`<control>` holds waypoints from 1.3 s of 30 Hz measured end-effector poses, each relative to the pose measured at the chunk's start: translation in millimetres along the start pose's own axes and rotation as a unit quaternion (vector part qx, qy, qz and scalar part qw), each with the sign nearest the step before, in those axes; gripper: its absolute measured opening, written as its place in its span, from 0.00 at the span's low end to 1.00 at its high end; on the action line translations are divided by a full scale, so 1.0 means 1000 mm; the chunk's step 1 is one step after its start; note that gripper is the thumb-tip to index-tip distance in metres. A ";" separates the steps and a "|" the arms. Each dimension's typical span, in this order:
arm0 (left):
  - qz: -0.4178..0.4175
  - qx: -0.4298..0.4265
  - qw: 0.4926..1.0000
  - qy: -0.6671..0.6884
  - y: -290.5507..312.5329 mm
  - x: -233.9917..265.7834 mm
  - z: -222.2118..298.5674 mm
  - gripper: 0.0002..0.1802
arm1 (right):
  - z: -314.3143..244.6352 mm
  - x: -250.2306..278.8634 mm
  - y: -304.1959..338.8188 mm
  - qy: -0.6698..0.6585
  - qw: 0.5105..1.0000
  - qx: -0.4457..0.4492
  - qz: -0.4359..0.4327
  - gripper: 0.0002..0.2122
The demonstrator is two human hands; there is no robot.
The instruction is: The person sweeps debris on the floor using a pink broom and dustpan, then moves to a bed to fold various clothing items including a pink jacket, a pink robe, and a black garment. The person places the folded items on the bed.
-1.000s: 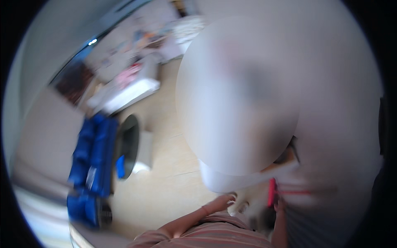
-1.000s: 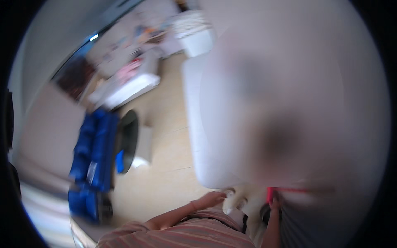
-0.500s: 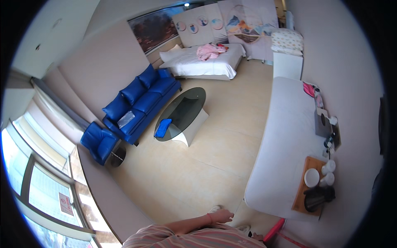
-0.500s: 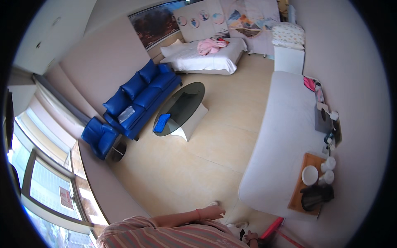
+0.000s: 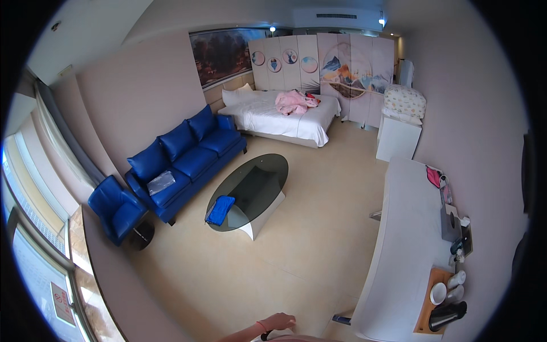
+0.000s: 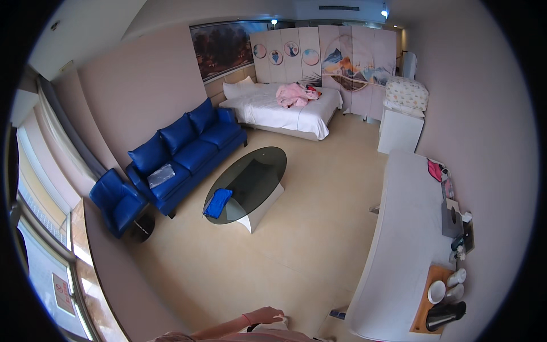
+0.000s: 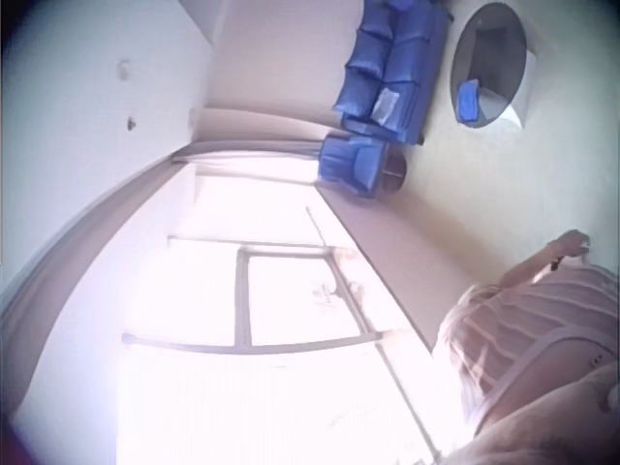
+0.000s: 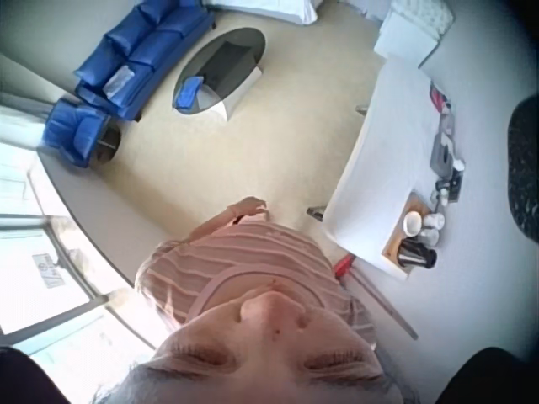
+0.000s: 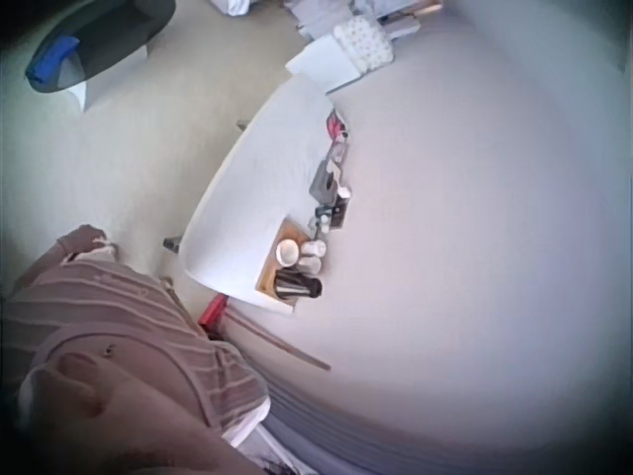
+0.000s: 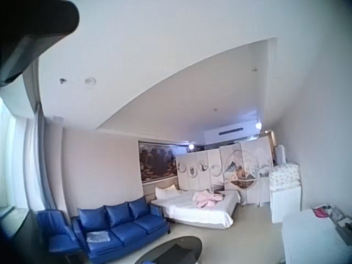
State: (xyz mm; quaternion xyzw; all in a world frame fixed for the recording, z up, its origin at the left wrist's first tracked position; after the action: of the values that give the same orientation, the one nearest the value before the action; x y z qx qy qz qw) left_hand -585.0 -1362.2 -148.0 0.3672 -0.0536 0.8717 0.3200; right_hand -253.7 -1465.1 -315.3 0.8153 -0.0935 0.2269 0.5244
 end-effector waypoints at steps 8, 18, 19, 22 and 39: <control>0.009 0.118 0.993 -0.012 -0.032 0.098 -0.099 0.23 | -0.120 -0.028 -0.040 -0.021 0.999 0.027 -0.022 0.23; 0.053 0.120 0.991 0.028 -0.216 0.166 -0.147 0.20 | -0.260 -0.010 -0.163 0.036 0.997 -0.019 -0.058 0.26; 0.067 0.129 0.989 0.033 -0.231 0.161 -0.173 0.19 | -0.276 -0.010 -0.176 0.048 0.996 -0.023 -0.069 0.27; 0.103 0.127 0.986 -0.037 -0.239 0.138 -0.283 0.19 | -0.330 -0.037 -0.217 0.080 0.988 -0.017 -0.131 0.27; 0.048 0.482 0.869 0.100 -0.379 0.226 -0.475 0.10 | -0.722 0.006 -0.356 0.004 0.966 0.078 -0.248 0.36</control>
State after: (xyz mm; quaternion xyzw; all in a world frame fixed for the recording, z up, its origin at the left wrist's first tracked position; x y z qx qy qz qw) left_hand -765.5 -790.1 -393.2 0.3840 0.3876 0.8356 0.0643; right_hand -306.1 -662.9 -351.2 0.8507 0.1312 0.0994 0.4992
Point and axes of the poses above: each hand's wrist, its own y-axis away from the middle knuckle, its own x-axis out of the back of the hand, z = x × y, the point moved 8 cm from there along -y, towards the middle knuckle, and after that the axes turned 14 degrees about z, right-handed, at the moved point
